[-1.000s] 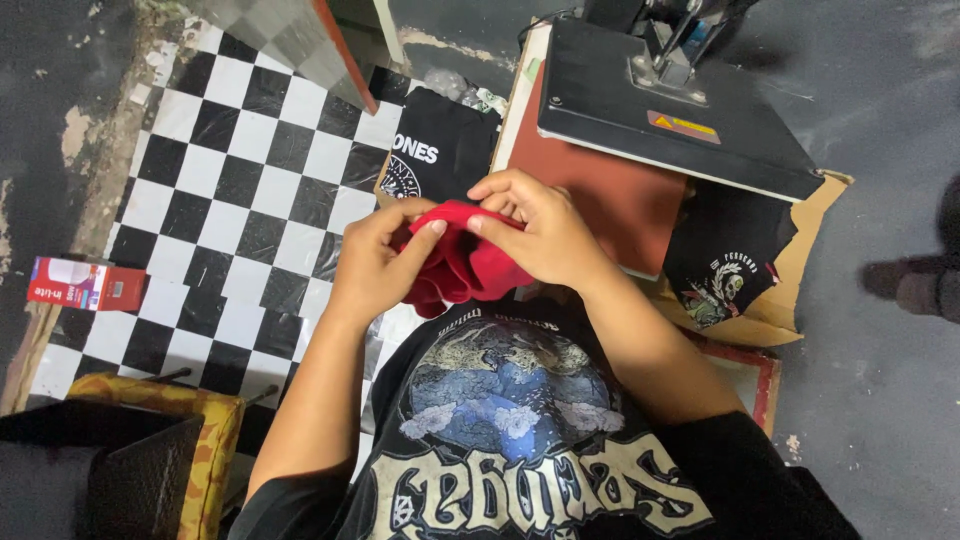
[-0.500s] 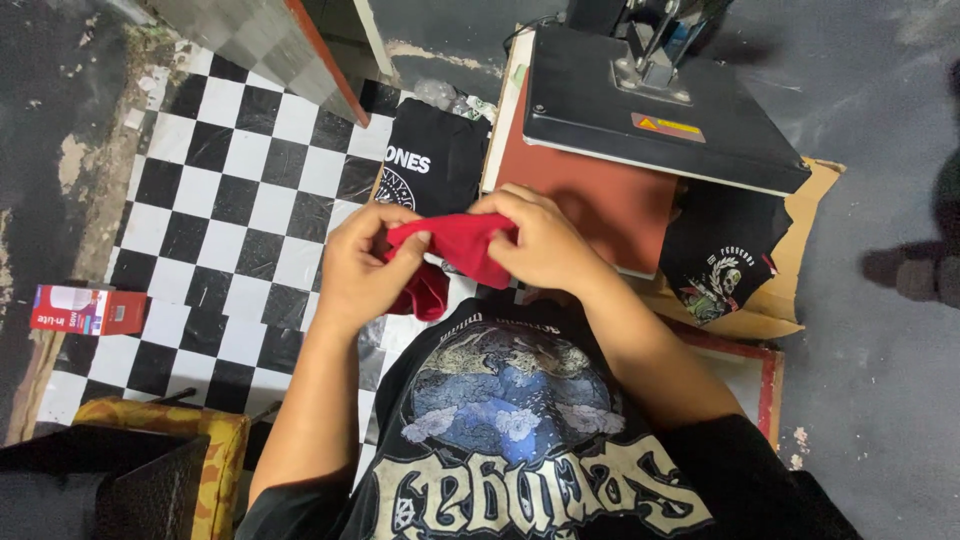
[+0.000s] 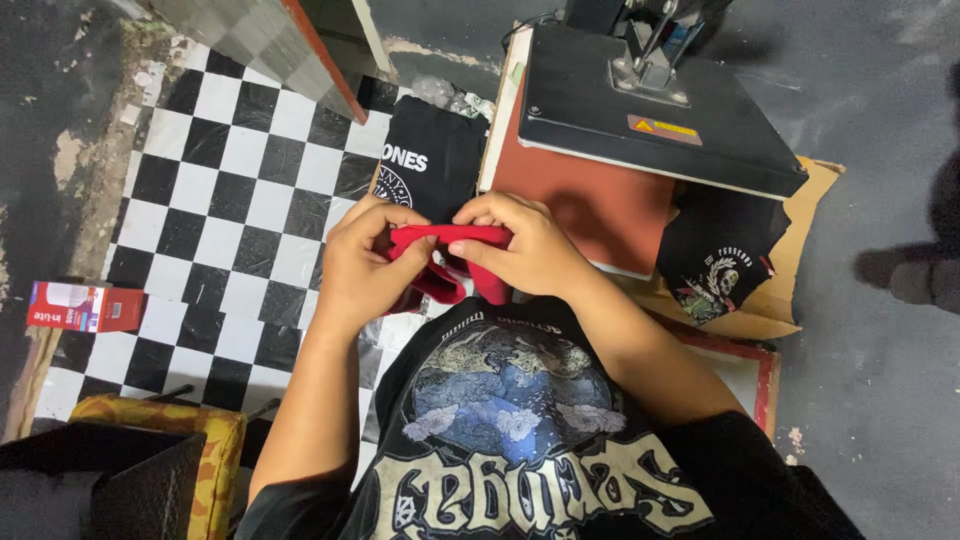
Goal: Inspecting and folding printed t-shirts on the floor near a heat press
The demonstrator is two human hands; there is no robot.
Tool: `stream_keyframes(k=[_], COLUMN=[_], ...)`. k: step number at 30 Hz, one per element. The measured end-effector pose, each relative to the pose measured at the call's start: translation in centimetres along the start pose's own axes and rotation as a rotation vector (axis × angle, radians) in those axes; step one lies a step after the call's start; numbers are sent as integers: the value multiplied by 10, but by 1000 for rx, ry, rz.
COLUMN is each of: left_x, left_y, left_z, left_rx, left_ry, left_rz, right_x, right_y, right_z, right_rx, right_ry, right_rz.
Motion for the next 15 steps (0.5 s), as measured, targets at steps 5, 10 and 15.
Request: stream_keyframes(k=[5, 10, 15], left_x=[6, 22, 41], left_y=[-5, -13, -23], left_z=[-1, -7, -23], left_rx=[-31, -77, -32], left_ry=[-3, 19, -42], left_rz=[11, 46, 93], right_x=[-9, -29, -55], right_y=[-5, -8, -9], right_z=[-9, -16, -24], right_rx=[2, -21, 17], right_ry=[-30, -31, -74], right_rz=[-2, 46, 63])
Point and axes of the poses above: each hand's wrist, its own y-axis away from the middle knuckle, its own x-axis out of the palm, z = x × y, the point moved 4 cm from there along -y, towards the middle knuckle, and after that the axes turned 8 degrees about -y, right-handed, at the moved point
